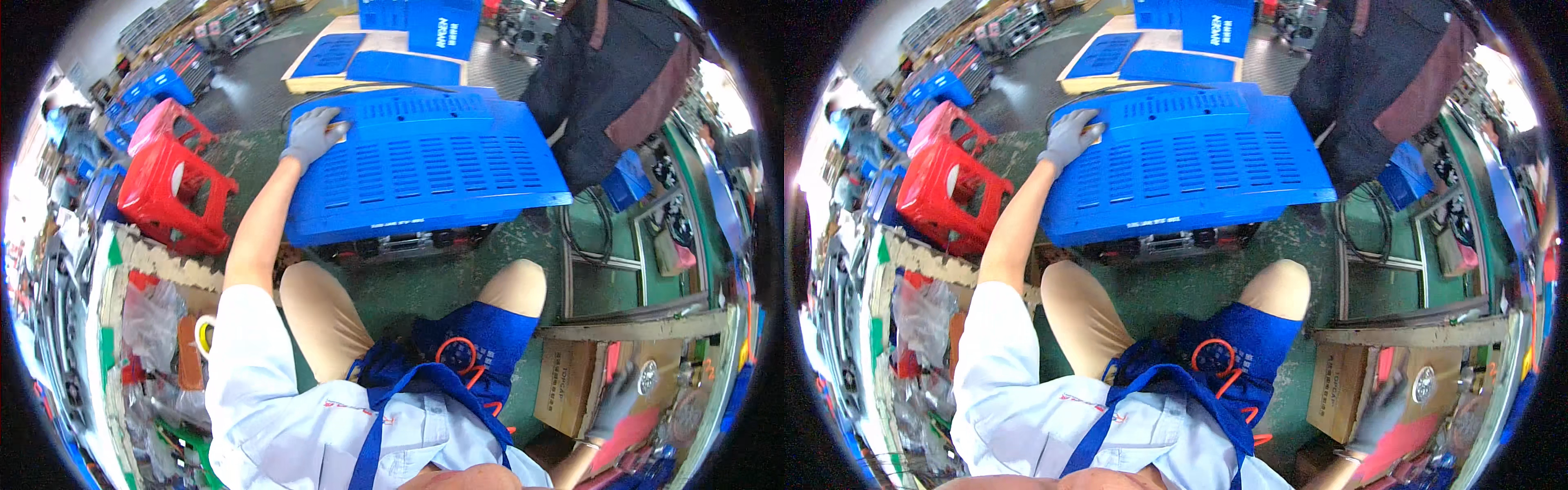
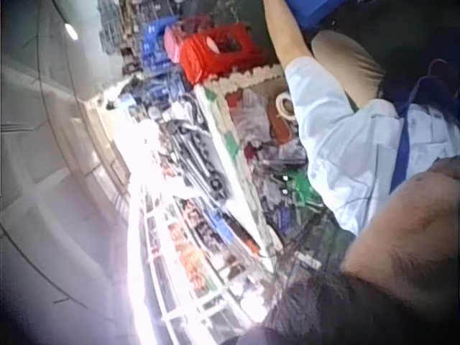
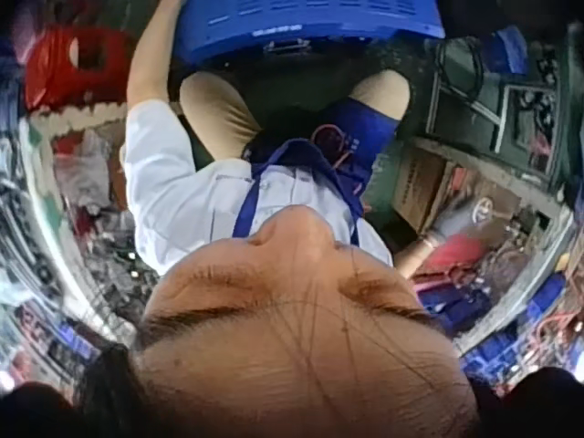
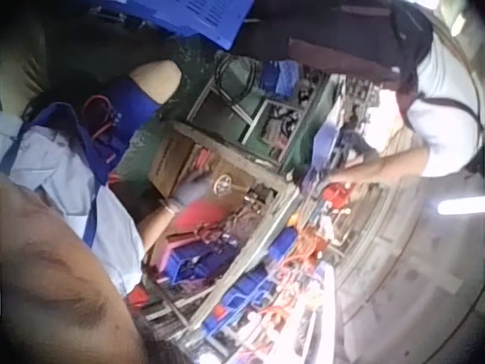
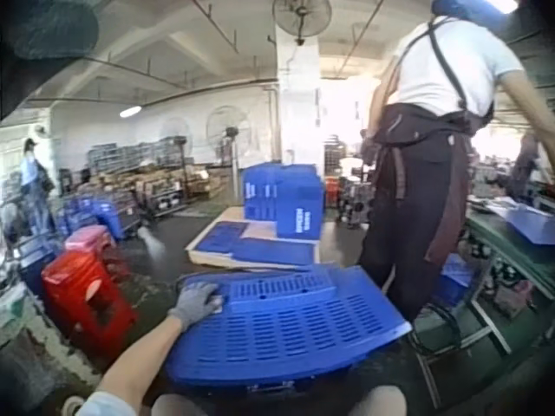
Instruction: Assemble and clean a metal equipment casing using a power screwdriver and a scraper.
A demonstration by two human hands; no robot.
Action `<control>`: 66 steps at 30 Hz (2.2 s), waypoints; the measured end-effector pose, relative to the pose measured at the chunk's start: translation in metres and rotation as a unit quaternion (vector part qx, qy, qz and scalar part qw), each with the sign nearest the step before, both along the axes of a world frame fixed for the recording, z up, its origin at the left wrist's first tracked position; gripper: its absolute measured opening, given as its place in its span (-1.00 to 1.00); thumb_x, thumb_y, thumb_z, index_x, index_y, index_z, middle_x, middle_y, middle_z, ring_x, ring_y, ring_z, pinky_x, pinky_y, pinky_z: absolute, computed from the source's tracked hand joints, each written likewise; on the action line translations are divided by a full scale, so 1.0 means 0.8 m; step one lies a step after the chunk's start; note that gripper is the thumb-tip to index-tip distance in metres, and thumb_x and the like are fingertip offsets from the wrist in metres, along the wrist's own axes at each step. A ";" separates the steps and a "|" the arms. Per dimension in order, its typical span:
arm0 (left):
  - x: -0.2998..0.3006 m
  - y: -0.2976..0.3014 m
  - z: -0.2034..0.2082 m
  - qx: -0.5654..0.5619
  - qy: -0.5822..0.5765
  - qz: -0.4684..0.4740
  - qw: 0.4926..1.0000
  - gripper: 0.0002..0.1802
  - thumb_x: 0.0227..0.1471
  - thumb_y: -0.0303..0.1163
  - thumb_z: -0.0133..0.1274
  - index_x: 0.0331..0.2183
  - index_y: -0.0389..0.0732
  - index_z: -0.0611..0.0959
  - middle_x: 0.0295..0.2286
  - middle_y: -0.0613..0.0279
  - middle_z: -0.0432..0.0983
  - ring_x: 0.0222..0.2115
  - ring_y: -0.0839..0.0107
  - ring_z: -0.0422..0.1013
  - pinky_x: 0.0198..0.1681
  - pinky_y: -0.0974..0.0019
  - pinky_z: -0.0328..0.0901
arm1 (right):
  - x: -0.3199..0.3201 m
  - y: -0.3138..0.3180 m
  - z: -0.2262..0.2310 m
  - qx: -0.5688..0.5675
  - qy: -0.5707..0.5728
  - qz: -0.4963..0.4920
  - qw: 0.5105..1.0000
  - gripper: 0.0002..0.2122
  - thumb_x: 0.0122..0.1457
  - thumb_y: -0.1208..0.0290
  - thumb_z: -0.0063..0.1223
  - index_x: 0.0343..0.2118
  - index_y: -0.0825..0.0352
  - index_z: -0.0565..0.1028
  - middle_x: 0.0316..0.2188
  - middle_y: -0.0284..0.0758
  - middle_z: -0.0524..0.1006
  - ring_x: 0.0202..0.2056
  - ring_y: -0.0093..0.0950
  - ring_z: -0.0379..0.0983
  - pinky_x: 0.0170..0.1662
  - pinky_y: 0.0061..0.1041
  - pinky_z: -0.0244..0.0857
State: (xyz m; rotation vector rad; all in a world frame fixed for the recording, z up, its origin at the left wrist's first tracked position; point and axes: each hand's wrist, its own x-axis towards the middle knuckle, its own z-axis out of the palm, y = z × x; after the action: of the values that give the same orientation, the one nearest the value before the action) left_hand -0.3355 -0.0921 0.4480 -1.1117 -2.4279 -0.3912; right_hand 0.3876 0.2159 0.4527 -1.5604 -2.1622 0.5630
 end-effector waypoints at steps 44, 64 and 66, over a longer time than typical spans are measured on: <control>0.108 -0.034 -0.026 0.068 -0.095 0.082 0.990 -0.62 0.11 -0.15 0.07 -0.03 0.03 0.59 -0.04 0.23 0.45 -0.01 0.16 0.34 0.10 -0.01 0.18 | -0.637 -0.206 0.006 0.242 -0.081 0.510 0.821 -0.64 0.32 0.16 -0.20 0.00 0.24 0.50 -0.50 -0.20 0.59 -0.51 -0.20 0.58 -0.45 -0.23 0.48; 0.104 -0.031 -0.023 0.070 -0.105 0.093 0.988 -0.66 0.07 -0.16 0.12 -0.10 0.01 0.61 -0.08 0.21 0.47 -0.04 0.14 0.36 0.07 -0.01 0.21 | -0.656 -0.214 0.002 0.237 -0.072 0.541 0.804 -0.69 0.35 0.16 -0.22 -0.09 0.22 0.51 -0.58 -0.20 0.57 -0.58 -0.22 0.54 -0.52 -0.23 0.42; 0.105 -0.036 -0.018 0.058 -0.130 0.083 0.986 -0.62 -0.03 -0.09 0.21 -0.16 -0.01 0.63 -0.10 0.21 0.48 -0.06 0.13 0.37 0.04 0.00 0.23 | -0.656 -0.213 0.004 0.231 -0.070 0.544 0.804 -0.68 0.34 0.16 -0.21 -0.08 0.22 0.52 -0.58 -0.20 0.57 -0.56 -0.22 0.54 -0.50 -0.24 0.42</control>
State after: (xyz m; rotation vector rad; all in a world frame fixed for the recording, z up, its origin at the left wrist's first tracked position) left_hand -0.2515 -0.1205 0.4332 -0.8454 -2.6608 -0.6489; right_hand -0.1373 0.0451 0.4558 0.0150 -2.8739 0.1637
